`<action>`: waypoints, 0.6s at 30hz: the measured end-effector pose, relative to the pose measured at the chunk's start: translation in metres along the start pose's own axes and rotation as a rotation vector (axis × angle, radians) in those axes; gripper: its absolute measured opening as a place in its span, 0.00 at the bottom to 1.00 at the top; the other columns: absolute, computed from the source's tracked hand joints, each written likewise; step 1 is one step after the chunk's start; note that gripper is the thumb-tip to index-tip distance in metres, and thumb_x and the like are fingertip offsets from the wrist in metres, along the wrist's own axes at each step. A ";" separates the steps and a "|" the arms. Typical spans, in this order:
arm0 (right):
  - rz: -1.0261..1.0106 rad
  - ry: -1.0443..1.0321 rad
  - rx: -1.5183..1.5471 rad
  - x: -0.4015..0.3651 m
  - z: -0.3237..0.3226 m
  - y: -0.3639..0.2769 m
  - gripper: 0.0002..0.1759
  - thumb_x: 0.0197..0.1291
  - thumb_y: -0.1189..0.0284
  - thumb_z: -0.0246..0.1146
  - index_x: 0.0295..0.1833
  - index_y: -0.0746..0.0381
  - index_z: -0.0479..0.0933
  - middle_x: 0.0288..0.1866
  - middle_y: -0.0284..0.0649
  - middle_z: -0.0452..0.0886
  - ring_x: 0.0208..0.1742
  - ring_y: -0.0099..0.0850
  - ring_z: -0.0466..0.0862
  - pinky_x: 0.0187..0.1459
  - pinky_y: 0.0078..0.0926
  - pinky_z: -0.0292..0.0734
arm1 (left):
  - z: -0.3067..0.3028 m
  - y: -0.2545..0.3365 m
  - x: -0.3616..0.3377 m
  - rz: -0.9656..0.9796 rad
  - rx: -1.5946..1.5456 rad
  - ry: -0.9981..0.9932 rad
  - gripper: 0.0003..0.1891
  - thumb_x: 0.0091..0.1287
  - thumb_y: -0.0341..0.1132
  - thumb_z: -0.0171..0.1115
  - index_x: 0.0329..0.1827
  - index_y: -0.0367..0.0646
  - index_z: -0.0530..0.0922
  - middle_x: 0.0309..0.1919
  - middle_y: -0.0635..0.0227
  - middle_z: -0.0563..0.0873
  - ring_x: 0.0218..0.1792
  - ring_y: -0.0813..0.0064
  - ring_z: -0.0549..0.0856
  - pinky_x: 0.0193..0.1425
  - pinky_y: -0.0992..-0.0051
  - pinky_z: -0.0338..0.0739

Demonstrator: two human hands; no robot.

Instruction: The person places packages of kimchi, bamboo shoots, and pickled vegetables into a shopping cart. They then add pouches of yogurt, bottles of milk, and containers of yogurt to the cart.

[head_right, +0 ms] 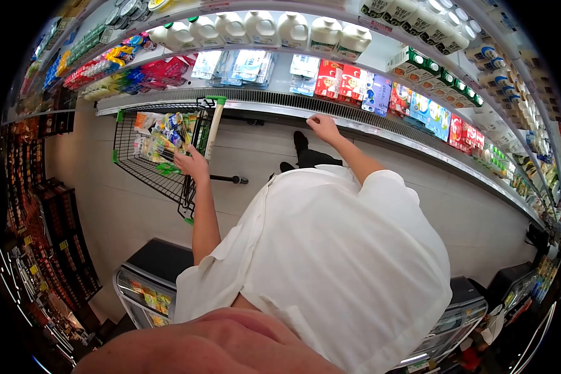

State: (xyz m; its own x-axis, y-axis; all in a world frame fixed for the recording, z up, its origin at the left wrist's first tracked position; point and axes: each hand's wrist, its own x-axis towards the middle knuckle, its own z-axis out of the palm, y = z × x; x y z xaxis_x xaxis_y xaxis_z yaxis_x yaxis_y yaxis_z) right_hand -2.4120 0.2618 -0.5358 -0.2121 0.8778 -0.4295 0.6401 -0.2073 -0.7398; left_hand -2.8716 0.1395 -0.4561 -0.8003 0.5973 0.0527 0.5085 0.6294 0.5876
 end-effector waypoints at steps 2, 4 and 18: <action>0.018 0.140 0.070 0.008 -0.040 -0.012 0.22 0.75 0.57 0.70 0.59 0.66 0.89 0.46 0.44 0.93 0.51 0.32 0.91 0.55 0.31 0.84 | 0.008 0.055 -0.007 0.278 -0.197 0.024 0.33 0.81 0.43 0.62 0.82 0.31 0.68 0.77 0.42 0.74 0.80 0.39 0.67 0.85 0.43 0.57; -0.016 0.250 0.110 0.029 -0.076 -0.031 0.21 0.76 0.59 0.69 0.60 0.66 0.88 0.48 0.44 0.93 0.52 0.31 0.91 0.56 0.30 0.83 | 0.027 0.115 -0.011 0.487 -0.351 -0.096 0.29 0.81 0.39 0.63 0.79 0.32 0.70 0.75 0.43 0.76 0.77 0.42 0.71 0.83 0.48 0.61; -0.052 0.447 -0.039 0.188 -0.191 -0.139 0.40 0.70 0.61 0.65 0.83 0.63 0.64 0.47 0.48 0.94 0.51 0.44 0.94 0.59 0.43 0.86 | 0.203 0.377 -0.006 -0.121 -0.892 -1.169 0.34 0.86 0.42 0.57 0.90 0.42 0.60 0.49 0.61 0.92 0.36 0.77 0.84 0.46 0.72 0.83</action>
State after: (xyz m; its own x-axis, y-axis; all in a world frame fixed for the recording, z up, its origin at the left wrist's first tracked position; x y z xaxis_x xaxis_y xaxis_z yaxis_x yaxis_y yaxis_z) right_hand -2.4000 0.5387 -0.4145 0.0891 0.9888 -0.1199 0.6663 -0.1486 -0.7307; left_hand -2.6106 0.4743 -0.3986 0.1029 0.8904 -0.4434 -0.2476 0.4547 0.8555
